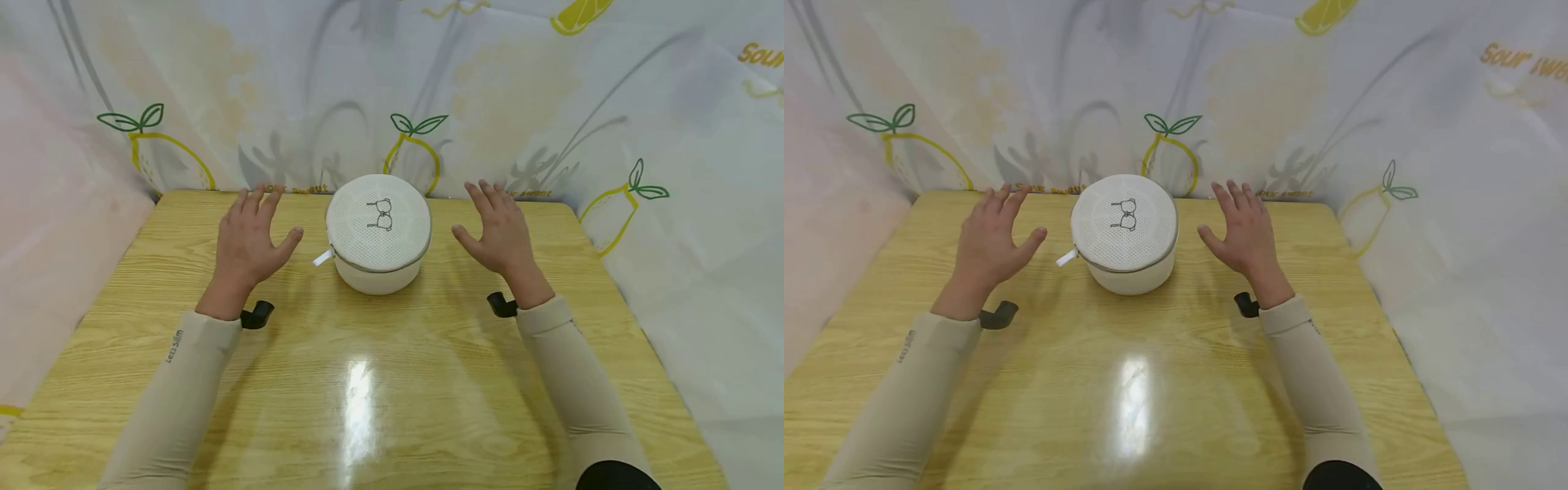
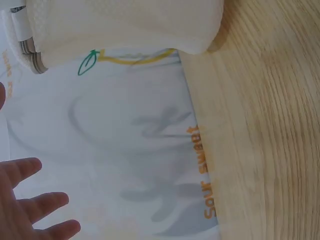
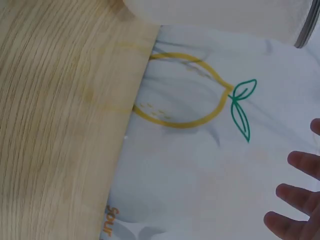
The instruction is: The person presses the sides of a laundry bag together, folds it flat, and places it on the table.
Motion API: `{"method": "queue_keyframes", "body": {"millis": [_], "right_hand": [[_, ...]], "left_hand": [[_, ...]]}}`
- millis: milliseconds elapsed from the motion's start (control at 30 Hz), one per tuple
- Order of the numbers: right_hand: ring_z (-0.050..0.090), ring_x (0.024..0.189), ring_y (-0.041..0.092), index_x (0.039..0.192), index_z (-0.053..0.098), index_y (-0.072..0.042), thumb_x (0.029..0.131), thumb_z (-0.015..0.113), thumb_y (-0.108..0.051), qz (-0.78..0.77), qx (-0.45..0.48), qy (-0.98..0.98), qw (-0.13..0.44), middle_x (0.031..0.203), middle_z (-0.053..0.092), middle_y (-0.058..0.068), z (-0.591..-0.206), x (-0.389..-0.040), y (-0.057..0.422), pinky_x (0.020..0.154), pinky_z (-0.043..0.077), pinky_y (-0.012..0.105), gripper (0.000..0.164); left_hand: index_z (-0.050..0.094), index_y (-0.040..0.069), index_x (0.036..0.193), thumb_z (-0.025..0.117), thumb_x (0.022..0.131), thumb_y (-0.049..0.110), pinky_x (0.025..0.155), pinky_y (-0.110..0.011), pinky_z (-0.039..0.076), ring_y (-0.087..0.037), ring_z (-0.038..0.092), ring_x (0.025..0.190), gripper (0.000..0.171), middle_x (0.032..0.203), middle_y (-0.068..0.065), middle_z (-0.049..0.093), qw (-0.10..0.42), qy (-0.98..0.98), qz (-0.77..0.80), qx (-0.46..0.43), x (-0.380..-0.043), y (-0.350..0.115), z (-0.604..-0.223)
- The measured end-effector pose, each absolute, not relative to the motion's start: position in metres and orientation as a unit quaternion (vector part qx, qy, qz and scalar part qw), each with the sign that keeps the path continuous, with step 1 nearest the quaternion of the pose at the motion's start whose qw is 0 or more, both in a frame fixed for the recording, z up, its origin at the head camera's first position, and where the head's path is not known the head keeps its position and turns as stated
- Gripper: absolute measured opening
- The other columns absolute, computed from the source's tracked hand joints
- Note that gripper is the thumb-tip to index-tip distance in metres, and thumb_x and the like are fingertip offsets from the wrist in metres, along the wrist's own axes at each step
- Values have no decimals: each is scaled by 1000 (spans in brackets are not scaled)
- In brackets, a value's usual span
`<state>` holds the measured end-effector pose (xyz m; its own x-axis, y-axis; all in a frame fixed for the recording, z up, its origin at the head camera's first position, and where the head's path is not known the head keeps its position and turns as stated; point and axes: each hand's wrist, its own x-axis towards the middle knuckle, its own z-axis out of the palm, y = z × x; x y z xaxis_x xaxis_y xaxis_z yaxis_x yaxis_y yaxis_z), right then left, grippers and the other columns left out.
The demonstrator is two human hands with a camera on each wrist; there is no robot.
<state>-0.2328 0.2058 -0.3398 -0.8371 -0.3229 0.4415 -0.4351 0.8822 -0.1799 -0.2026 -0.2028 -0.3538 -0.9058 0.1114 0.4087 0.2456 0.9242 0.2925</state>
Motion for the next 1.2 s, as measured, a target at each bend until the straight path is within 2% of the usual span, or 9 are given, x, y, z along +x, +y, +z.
{"method": "queue_keyframes", "body": {"millis": [133, 233, 333, 467, 567, 700, 867, 1067, 1200], "right_hand": [[43, 129, 43, 146, 41, -16, 89, 59, -40, 182, 214, -934, 221, 141, 48, 20, -341, -233, 205, 105, 35, 59, 65], [48, 123, 42, 145, 43, -16, 90, 60, -36, 233, 220, -923, 212, 136, 51, 19, -342, -232, 203, 99, 39, 60, 61], [48, 123, 41, 144, 44, -17, 91, 59, -35, 274, 222, -915, 199, 135, 52, 19, -342, -231, 201, 97, 40, 60, 58], [47, 127, 38, 144, 45, -17, 92, 57, -39, 304, 227, -906, 188, 140, 50, 16, -342, -232, 198, 101, 38, 59, 58], [47, 129, 36, 144, 45, -16, 93, 55, -41, 324, 233, -898, 184, 143, 50, 14, -341, -233, 196, 104, 37, 57, 58], [50, 125, 37, 144, 45, -16, 93, 57, -39, 356, 235, -887, 176, 143, 50, 14, -341, -232, 193, 98, 43, 56, 57], [56, 115, 39, 143, 47, -16, 92, 61, -28, 406, 229, -869, 163, 135, 52, 18, -341, -232, 188, 88, 50, 55, 54], [61, 106, 35, 140, 50, -18, 90, 62, -23, 450, 215, -855, 145, 126, 55, 18, -343, -232, 182, 85, 53, 53, 52], [65, 100, 33, 139, 51, -21, 90, 62, -20, 472, 206, -847, 133, 123, 57, 17, -343, -231, 177, 82, 56, 46, 50]], "left_hand": [[33, 18, 151, 54, 92, 43, 91, -71, 37, -49, 36, 134, 67, 150, -21, 38, 204, -952, -208, -99, -203, -201, -354], [36, 16, 150, 54, 93, 41, 89, -68, 40, -48, 42, 129, 64, 145, -21, 44, 209, -939, -252, -107, -203, -199, -354], [36, 17, 150, 53, 94, 41, 89, -65, 41, -46, 43, 129, 63, 142, -21, 47, 212, -927, -288, -111, -202, -198, -353], [37, 18, 149, 55, 93, 41, 85, -63, 43, -43, 46, 126, 64, 141, -20, 48, 211, -919, -311, -115, -201, -196, -351], [37, 17, 149, 56, 93, 40, 85, -62, 43, -41, 47, 124, 64, 140, -19, 48, 207, -915, -325, -120, -201, -194, -350], [36, 18, 150, 56, 94, 38, 89, -60, 43, -41, 48, 124, 63, 142, -18, 46, 191, -907, -353, -130, -201, -191, -349], [35, 22, 150, 56, 94, 33, 91, -59, 45, -42, 51, 122, 61, 142, -16, 45, 171, -894, -393, -132, -201, -187, -349], [39, 25, 147, 56, 95, 27, 89, -59, 48, -42, 59, 112, 54, 135, -18, 50, 162, -868, -450, -133, -202, -182, -350], [41, 26, 146, 56, 96, 26, 88, -57, 49, -40, 62, 107, 52, 132, -18, 53, 152, -850, -485, -135, -203, -178, -350]]}}
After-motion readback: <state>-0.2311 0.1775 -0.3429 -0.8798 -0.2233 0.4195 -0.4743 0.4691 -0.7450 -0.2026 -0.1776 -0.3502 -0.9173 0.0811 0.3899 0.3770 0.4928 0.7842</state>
